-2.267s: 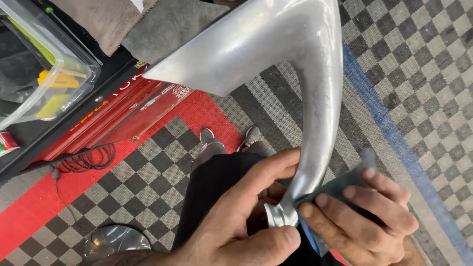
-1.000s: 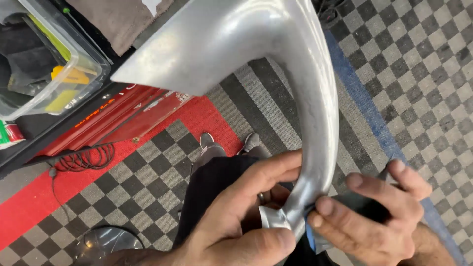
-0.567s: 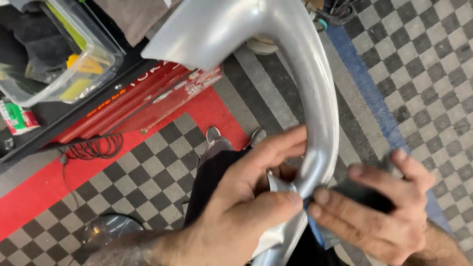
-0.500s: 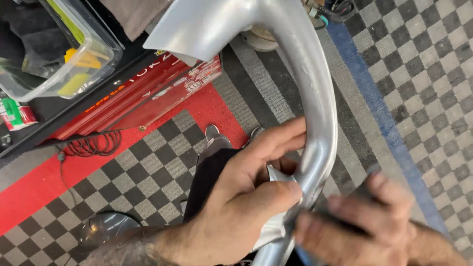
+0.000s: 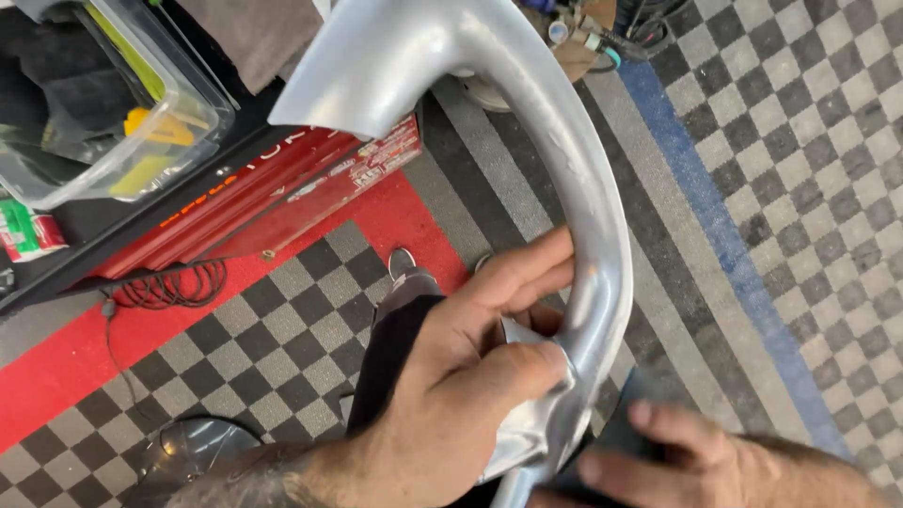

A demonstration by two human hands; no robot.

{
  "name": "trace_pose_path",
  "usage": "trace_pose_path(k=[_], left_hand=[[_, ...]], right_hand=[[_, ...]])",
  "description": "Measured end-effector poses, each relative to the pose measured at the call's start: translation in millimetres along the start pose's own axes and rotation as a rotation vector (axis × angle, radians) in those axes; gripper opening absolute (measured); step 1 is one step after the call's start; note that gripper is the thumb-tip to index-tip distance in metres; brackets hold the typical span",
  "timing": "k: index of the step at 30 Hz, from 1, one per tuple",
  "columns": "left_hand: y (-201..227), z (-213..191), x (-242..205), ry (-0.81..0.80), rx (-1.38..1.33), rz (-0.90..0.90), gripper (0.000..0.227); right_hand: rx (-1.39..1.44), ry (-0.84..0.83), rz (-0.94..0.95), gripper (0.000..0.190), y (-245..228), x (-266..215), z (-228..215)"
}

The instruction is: The person retrieves a silver car part from a storage container and performs wet sanding on it using a sanding sheet and water at a wash station.

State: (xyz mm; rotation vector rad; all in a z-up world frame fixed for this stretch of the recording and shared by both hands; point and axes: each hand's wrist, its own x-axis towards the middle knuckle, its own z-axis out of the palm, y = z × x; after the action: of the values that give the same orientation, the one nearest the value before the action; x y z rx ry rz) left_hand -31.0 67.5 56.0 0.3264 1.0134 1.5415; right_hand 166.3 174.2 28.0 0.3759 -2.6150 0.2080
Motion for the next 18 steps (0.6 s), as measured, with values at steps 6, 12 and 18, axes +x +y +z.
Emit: trace_pose_path(k=[6,12,18], left_hand=[[10,-2,-1,-0.027,0.07,-0.011,0.062],[6,2,-2,0.002,0.119,-0.016,0.063],[5,2,1,-0.041,0.104,-0.091,0.066]], right_hand=[[0.045,0.108,0.153,0.013,3,-17,4],[0.133,0.143,0.111,0.022,18,2,0],[0.02,-0.039,-0.239,0.024,19,-3,1]])
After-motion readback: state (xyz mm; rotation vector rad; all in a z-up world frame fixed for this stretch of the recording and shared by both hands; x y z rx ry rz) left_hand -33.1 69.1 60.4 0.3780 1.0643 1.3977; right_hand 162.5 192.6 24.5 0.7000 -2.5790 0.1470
